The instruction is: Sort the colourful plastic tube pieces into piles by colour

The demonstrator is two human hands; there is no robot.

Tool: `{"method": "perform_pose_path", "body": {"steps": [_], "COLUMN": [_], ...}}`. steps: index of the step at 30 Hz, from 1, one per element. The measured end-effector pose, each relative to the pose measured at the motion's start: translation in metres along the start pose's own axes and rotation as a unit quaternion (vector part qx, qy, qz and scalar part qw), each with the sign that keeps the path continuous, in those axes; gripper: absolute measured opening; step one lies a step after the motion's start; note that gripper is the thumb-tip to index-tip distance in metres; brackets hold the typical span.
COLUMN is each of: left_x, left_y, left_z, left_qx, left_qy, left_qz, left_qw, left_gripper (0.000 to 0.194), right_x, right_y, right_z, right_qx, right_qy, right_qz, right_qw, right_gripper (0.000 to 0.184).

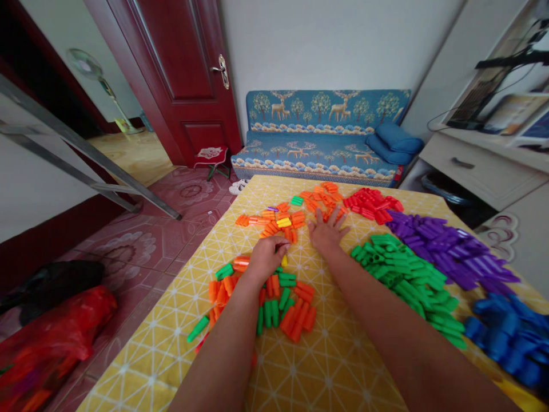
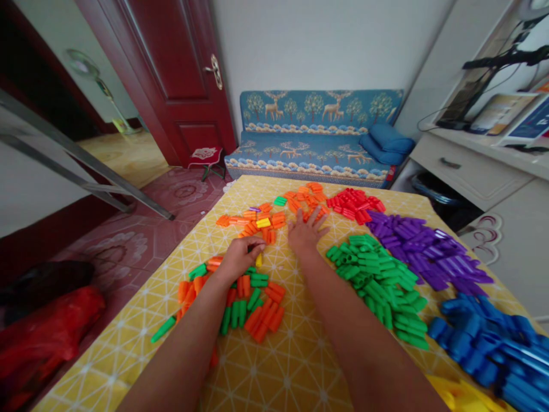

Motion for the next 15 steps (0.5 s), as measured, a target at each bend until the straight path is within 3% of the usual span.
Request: {"method": "perform_pose_path", "body": {"steps": [3, 8, 11, 15], "left_x": [0.000, -0.002, 0.000, 0.002], "left_y": [0.000, -0.001, -0.001, -0.001], "left_z": [0.000, -0.001, -0.001, 0.001], "left_qx": [-0.001, 0.002, -0.001, 0.001], "left_qy": [-0.005, -0.001, -0.006, -0.019], "left_qz": [-0.007, -0.009, -0.012, -0.012], "left_qw": [1.000, 1.000, 1.000, 1.000], "left_gripper": [0.016, 0.016, 0.016, 0.016], "right_x": [-0.004, -0.005, 0.004, 0.024], "right_y": [0.017, 0.031, 0.043, 0.065], "right_z": [0.002, -0.004, -0.010, -0.007], "right_qx": [0.006, -0.074, -0.109, -0.039], "right_qy": [-0.010, -0.028, -0.060, -0.110], "right_qz": [-0.003, -0.041, -0.134, -0.297], "right_qw": [1.000, 0.996, 0.983, 0.948], "right_gripper": [0.058, 0.059, 0.053, 0.061]}}
Point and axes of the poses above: each hand's wrist, its own y-axis towards the middle knuckle, its own z-axis out of the palm, x = y × z, the point moved 2 cm from there along y, towards the middle knuckle, and after that the axes turned 4 degrees about x, right-handed, at the moved point
